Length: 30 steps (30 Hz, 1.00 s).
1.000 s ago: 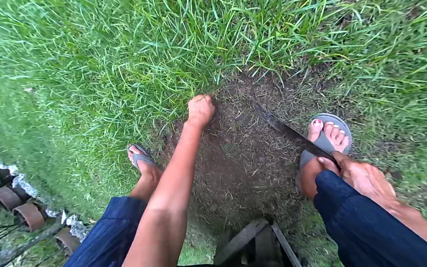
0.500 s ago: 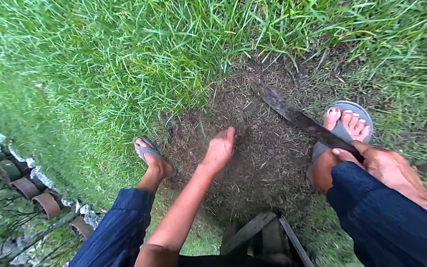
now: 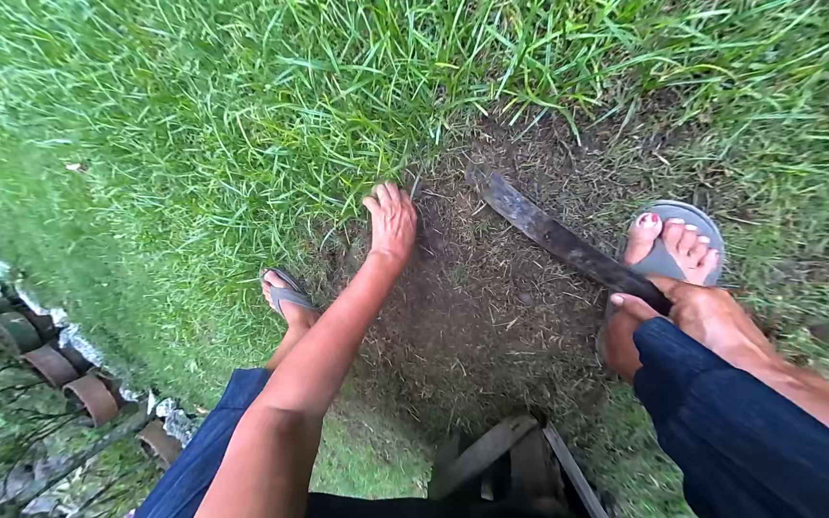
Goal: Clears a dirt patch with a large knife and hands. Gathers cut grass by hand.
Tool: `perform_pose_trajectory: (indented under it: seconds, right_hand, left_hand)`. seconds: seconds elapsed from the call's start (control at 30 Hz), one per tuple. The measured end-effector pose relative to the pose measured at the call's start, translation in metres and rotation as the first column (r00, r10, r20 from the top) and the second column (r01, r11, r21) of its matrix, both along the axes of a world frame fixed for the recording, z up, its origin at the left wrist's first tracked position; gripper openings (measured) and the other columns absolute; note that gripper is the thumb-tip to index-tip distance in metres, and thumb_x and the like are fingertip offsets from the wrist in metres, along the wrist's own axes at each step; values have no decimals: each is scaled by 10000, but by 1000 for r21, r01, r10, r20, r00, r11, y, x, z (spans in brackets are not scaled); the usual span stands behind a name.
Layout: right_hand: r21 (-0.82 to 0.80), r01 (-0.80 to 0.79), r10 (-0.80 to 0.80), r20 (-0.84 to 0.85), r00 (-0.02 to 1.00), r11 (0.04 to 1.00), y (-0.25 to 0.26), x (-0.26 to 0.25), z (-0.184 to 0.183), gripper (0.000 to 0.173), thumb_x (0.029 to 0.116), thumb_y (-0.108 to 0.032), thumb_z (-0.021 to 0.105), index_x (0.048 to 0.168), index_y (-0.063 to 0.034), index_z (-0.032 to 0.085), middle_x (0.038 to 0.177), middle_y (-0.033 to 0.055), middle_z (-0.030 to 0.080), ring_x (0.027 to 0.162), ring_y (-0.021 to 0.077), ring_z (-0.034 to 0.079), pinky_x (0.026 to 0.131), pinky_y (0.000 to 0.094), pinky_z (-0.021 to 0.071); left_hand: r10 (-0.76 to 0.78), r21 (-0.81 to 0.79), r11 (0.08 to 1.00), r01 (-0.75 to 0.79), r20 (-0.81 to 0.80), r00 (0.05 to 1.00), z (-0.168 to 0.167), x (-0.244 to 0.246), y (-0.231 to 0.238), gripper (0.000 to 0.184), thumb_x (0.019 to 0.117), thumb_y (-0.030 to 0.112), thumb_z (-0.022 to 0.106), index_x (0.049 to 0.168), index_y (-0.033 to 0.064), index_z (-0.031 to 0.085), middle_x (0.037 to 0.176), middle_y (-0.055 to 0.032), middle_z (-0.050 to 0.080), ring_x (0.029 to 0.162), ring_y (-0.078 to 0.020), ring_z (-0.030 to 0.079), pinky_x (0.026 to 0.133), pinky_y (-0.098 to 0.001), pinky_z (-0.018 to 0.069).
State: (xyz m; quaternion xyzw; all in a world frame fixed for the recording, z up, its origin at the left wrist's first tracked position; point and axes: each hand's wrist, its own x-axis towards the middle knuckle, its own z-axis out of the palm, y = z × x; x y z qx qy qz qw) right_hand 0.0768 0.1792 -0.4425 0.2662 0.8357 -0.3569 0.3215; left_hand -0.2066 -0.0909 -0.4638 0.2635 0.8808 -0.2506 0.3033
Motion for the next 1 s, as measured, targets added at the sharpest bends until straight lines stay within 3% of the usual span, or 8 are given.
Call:
perform_pose_trajectory:
  seconds: [0.23,0.33,0.47,0.6,0.77,0.87,0.93,1.0]
  right_hand:
    - [-23,43,-44,-19,999,999,5,-5,-9,354,955,-368,721,1003,-18,697,786,251,665,773,458,669,673,677,482]
    - [-27,56,-55,31,998,998,5,-9,-6,354,953,-378,727,1004,-29,700,799,243,671,780,450,671,680,672,486]
    - [-33,64,-63,30,998,997,6,-12,-4,319,948,-350,737,956,-33,699,765,213,663,746,413,665,663,648,489]
    - [-52,65,-64,27,998,997,7,-13,-4,332,953,-353,731,964,-22,698,779,221,665,764,417,667,684,656,488]
    - [-76,69,-66,40,997,995,8,-15,-2,320,956,-331,730,975,-13,698,812,233,672,799,431,669,713,671,488]
    - [-71,65,-63,23,998,995,7,-18,-3,315,951,-321,739,943,-9,698,788,226,667,769,417,667,696,661,492]
    - [-61,57,-59,-35,998,997,8,-12,-6,312,948,-310,742,917,-4,687,751,220,652,731,411,658,664,648,482]
    - [-67,68,-74,-98,992,995,9,-3,-12,324,955,-316,732,947,5,695,753,230,650,719,420,652,653,661,471]
  left_hand:
    - [210,-133,970,-202,57,976,0,-4,17,422,1070,-7,383,1461,-162,373,1364,-396,518,1285,-536,535,965,-627,475]
    - [324,-138,940,-313,67,944,-1,-2,24,384,1095,57,362,1419,-136,435,1340,-345,577,1258,-480,593,963,-576,514]
    - [298,-67,955,-290,186,936,11,-14,15,317,1062,83,452,1266,-101,610,1337,-308,619,1269,-461,601,1012,-618,485]
    - [280,25,957,-289,190,941,14,-16,-6,333,1071,127,447,1263,-92,607,1228,-324,663,1205,-482,637,992,-637,488]
    - [288,84,947,-309,197,937,28,53,-28,294,1023,139,543,1239,-54,593,1001,-291,699,948,-476,715,777,-620,577]
    - [298,-43,947,-319,492,818,44,104,-29,381,1051,145,510,1379,-43,560,1167,-292,693,1126,-462,679,957,-613,529]
    - [247,47,944,-327,556,793,50,114,-29,371,1082,166,472,1378,-40,559,1109,-284,713,1107,-460,691,961,-608,521]
    - [173,277,905,-323,454,874,48,107,-32,327,1086,183,499,1305,-46,578,947,-262,720,925,-454,730,810,-603,569]
